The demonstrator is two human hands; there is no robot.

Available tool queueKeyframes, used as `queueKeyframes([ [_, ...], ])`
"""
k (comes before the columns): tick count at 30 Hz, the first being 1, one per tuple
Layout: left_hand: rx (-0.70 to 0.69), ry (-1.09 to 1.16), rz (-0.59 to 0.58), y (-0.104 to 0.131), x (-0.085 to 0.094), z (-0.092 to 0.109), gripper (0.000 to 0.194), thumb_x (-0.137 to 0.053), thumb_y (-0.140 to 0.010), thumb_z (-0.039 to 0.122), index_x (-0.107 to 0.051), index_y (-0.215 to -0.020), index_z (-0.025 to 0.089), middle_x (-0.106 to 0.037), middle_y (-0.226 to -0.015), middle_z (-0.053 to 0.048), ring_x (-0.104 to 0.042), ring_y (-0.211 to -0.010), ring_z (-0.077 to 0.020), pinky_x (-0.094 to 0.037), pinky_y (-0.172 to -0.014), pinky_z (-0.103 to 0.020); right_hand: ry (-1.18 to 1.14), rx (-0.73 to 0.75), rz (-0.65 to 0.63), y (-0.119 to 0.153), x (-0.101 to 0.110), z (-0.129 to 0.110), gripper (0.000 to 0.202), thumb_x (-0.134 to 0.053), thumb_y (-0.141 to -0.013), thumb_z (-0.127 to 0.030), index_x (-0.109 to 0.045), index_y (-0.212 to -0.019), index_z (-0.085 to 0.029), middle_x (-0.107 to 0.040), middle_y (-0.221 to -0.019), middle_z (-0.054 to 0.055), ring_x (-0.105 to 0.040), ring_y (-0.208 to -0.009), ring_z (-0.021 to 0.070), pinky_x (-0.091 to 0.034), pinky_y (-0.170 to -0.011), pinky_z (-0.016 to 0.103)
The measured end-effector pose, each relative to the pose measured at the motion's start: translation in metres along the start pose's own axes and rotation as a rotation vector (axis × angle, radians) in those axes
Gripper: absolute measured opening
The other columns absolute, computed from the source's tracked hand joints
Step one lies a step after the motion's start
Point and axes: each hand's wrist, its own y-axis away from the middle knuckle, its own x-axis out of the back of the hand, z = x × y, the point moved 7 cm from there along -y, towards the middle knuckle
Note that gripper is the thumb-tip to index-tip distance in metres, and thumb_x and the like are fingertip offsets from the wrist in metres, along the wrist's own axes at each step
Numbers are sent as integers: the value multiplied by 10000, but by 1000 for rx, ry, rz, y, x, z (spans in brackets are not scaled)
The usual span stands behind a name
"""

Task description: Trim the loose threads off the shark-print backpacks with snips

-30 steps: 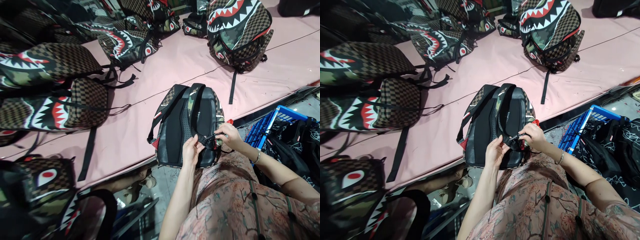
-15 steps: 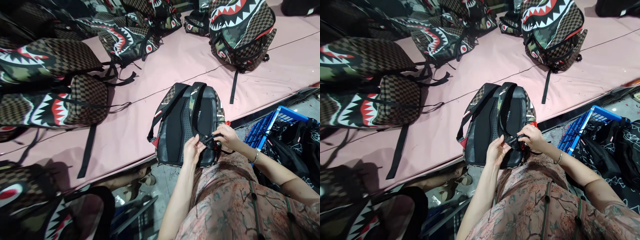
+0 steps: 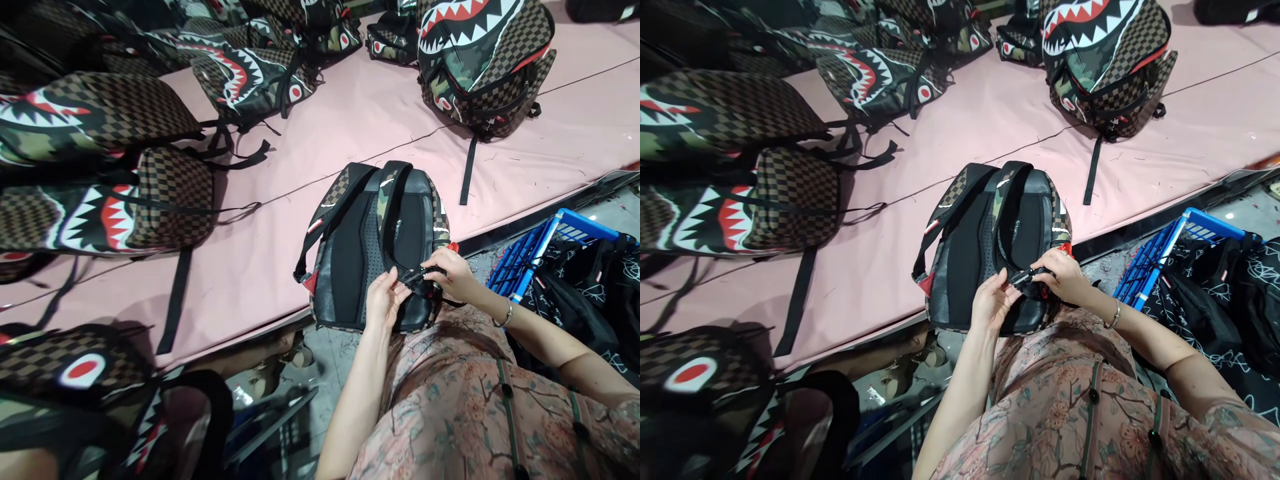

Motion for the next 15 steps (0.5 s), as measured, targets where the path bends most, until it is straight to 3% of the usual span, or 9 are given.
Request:
queueKeyframes([
  [5, 6, -18, -16, -2, 0, -3, 309, -740, -595, 267, -459, -647, 150, -583, -545, 13, -593, -472, -106, -520, -479, -219, -561, -334, -31, 8, -25, 19, 247, -449, -855, -392, -531, -955, -182, -559, -728, -5, -507, -600, 107, -417, -543, 228],
  [7, 10, -13, -18, -2, 1, -4, 290, -729, -607, 264, -472, -667, 145, -627, -616, -20, -618, -517, -120, -526, -493, -228, -601, -383, 42, 6, -21, 24, 224, -471, -839, -367, -536, -943, -180, -551, -714, -14, -494, -581, 95, -410, -541, 218],
  [10, 13, -6, -15, -2, 2, -3, 274, -721, -615, 257, -479, -680, 145, -647, -657, -38, -632, -548, -136, -532, -505, -242, -396, -292, 125, -1, 0, 23, 136, -545, -795, -310, -583, -826, -184, -572, -758, 8, -526, -679, 122, -431, -623, 251],
  [15, 12, 5, -11, -2, 1, -3, 293, -729, -602, 246, -456, -650, 152, -639, -627, -27, -623, -522, -133, -530, -495, -244, -13, 75, 30, -6, 14, 1, 123, -559, -818, -294, -609, -854, -187, -605, -791, 48, -539, -791, 171, -439, -733, 320],
])
